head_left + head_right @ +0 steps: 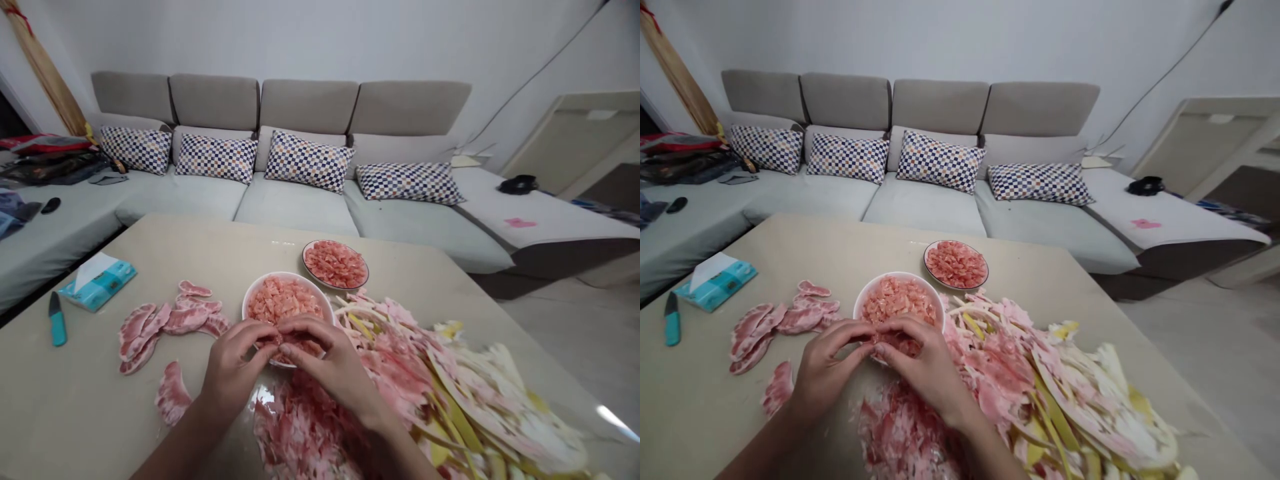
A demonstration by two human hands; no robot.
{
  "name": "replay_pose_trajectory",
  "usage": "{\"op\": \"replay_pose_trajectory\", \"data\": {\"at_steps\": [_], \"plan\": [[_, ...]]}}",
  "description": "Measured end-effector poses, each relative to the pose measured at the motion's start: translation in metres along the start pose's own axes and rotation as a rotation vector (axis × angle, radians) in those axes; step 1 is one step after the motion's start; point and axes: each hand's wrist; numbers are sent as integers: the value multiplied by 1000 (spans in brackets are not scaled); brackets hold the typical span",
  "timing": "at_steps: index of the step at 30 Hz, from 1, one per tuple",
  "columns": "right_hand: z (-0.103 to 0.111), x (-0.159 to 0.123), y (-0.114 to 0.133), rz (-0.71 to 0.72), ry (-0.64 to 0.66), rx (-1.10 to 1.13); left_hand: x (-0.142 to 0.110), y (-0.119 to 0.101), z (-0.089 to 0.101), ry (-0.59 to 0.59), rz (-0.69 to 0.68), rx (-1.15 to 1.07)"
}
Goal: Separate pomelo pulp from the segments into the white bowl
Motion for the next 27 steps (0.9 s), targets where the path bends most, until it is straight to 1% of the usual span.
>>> {"op": "replay_pose_trajectory", "data": {"at_steps": [2, 4, 6, 8, 11, 14, 17, 20, 23, 27], "plan": [[-1, -1, 1, 40, -23, -35, -2, 0, 2, 26, -88, 92], [-2, -2, 1, 65, -34, -38, -3, -1, 3, 52, -152, 133], [-2, -2, 1, 58, -25, -18, -2, -2, 2, 69, -174, 132], [-1, -1, 0, 39, 1, 13, 0, -3, 1, 75, -155, 93], [2, 0, -1, 24, 27, 27, 3, -5, 0, 83, -57, -1], [4, 0, -1, 35, 9, -13, 4, -5, -1, 91, 97, -146], [4, 0, 0, 30, -11, -31, 3, -4, -4, 71, 237, -351], [4, 0, 0, -23, -7, 13, 3, -2, -8, 31, 343, -490], [4, 0, -2, -69, -10, 46, 3, 0, -10, -5, 424, -558], [4, -1, 0, -97, 8, 64, 3, 0, -11, -38, 454, -590]]}}
Point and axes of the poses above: each hand's wrist, its own x-axis towards the middle knuckle, its own z-axis out of the back of the hand, y = z × x, and after that the axes turned 12 degrees about -x, right-handed
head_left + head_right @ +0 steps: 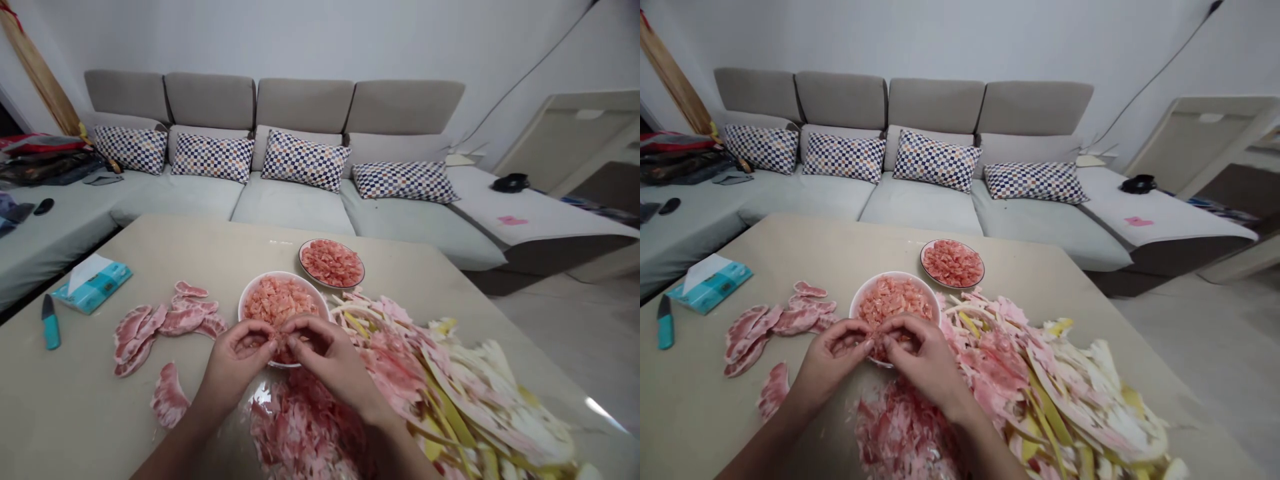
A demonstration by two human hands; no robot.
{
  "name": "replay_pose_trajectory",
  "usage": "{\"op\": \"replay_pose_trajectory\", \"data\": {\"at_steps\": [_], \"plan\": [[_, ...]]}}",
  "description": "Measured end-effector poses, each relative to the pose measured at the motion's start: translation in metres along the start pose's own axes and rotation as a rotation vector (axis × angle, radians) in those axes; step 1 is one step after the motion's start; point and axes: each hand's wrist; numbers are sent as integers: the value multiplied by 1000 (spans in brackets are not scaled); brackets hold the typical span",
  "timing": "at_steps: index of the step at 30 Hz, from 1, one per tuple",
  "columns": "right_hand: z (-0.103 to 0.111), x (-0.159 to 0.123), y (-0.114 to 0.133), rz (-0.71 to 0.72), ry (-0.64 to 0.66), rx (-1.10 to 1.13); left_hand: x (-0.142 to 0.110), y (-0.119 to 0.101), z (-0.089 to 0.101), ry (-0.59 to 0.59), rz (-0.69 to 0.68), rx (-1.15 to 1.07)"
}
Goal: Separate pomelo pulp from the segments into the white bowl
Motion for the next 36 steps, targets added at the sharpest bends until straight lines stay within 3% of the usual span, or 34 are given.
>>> {"op": "replay_pose_trajectory", "data": {"at_steps": [9, 22, 29, 36], "plan": [[-5, 0, 0, 123, -27, -160, -1, 2, -3, -18, -15, 41], [-8, 0, -6, 143, -63, -360, 0, 6, 0, 3, -38, 167], [4, 4, -14, 205, -159, -517, 5, 6, 6, -9, 18, 101], [5, -2, -7, 308, -104, -432, 3, -4, 4, 64, 197, -47]]}}
Point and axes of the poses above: each hand's wrist, its own x-axis towards the middle knuckle, its own z-axis out of the back of the hand, y = z × x, and after that the axes turned 12 degrees about -x, right-handed
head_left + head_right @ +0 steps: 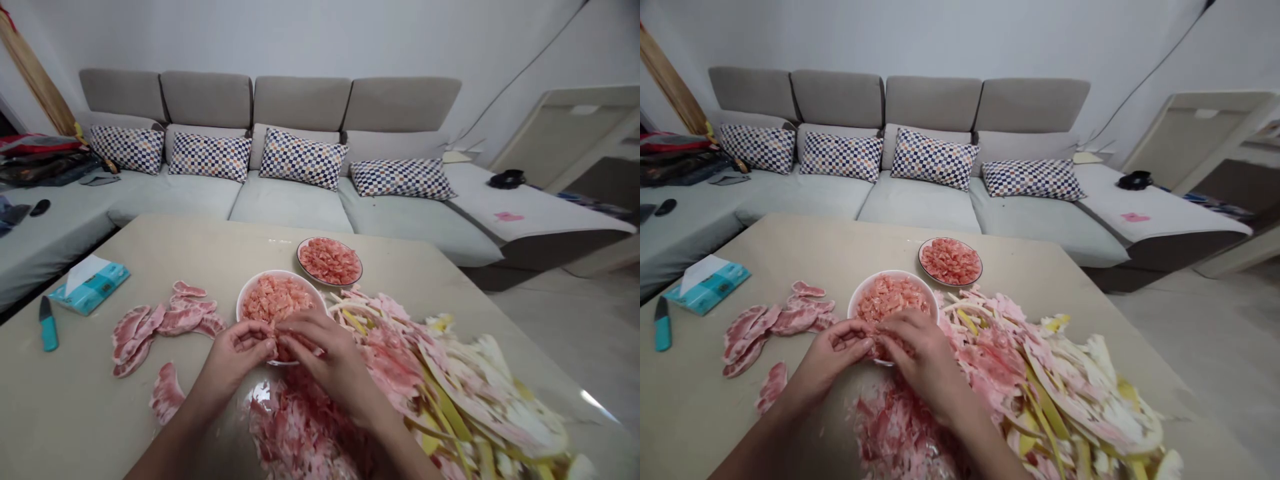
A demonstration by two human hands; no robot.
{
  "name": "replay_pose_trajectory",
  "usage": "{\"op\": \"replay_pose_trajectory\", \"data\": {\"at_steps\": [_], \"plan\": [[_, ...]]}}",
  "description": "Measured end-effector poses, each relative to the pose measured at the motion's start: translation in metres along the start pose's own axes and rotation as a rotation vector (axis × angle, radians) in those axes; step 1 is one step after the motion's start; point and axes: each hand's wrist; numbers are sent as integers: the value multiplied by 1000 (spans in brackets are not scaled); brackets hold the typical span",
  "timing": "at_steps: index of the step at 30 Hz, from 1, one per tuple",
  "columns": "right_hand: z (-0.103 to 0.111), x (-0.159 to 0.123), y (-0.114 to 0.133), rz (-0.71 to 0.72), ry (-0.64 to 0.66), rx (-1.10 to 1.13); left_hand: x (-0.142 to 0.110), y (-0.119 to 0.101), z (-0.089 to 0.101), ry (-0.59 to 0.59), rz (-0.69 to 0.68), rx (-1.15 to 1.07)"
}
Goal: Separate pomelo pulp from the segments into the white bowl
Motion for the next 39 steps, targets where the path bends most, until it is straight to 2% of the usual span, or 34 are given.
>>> {"op": "replay_pose_trajectory", "data": {"at_steps": [5, 11, 15, 22, 30, 36, 39], "plan": [[-2, -1, 4, 138, -45, -106, 0, 0, 1, 17, -7, 38], [-7, -1, 8, 236, -76, -316, 1, 1, 3, 5, -18, 78], [-11, -1, 10, 194, -122, -299, 0, 4, 2, 36, -37, 27], [-17, -3, 5, 166, -175, -208, -1, 6, -2, 21, 22, -79], [-23, -7, 6, 73, -107, -94, -3, 0, -8, 20, 104, -129], [-19, -3, 11, -74, 26, 63, -3, 0, -6, 29, 132, -138], [-20, -3, 10, -62, 36, 43, -1, 1, -5, 29, 142, -149]]}}
Point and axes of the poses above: each hand's wrist, its own x-axis towards the middle knuckle, its own z-axis out of the back of the hand, y = z × x, and after that the axes turned 12 degrees about -x, right-handed
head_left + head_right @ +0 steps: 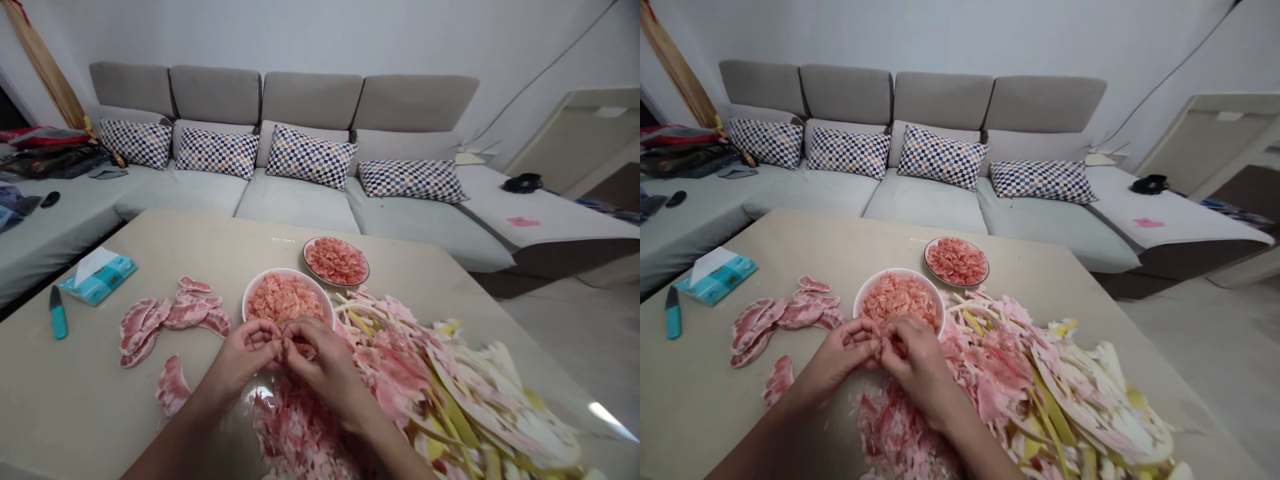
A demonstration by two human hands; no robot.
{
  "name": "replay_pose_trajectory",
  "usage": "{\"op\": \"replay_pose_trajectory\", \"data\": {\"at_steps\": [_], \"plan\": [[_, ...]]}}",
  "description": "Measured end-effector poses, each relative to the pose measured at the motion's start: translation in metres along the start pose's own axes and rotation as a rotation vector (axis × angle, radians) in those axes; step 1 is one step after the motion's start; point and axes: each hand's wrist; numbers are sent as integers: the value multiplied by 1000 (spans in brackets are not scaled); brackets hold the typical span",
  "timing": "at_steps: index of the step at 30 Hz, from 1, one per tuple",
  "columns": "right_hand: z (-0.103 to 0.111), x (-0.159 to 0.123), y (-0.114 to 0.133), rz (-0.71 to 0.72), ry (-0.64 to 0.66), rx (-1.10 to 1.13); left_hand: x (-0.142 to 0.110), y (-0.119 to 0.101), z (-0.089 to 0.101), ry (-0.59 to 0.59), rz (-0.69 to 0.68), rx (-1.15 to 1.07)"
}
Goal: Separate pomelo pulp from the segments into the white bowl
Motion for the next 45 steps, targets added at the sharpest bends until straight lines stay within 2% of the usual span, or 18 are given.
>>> {"op": "replay_pose_trajectory", "data": {"at_steps": [6, 10, 15, 20, 29, 35, 38, 41, 43, 45], "plan": [[-8, -3, -5, 127, -71, -166, 0, 0, 2, -18, 14, -21], [-8, -3, -7, 189, -117, -249, 0, 3, 6, 12, 17, -17], [-4, -2, -9, 229, -109, -360, 2, 5, 11, 45, 23, 48], [-3, -3, -9, 248, -93, -388, 3, 4, 11, 65, 5, 128], [5, -2, -10, 212, -15, -269, 1, 8, 9, 131, 36, 71], [4, -3, -8, 200, -2, -276, 1, 2, 6, 129, -33, 265], [-6, -2, -9, 247, -48, -346, 2, 3, 4, 118, -101, 334], [-8, 1, -14, 249, -175, -455, 0, 2, 4, 99, -153, 348], [3, 4, -17, 189, -268, -490, -1, -1, 5, 81, -184, 355], [22, 4, -16, 113, -292, -422, -1, -7, 8, 39, -226, 384]]}}
Point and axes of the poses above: each hand's wrist, its own x-axis towards the middle knuckle, its own z-axis out of the back of the hand, y = z × x, and after that the axes turned 12 degrees about -x, right-handed
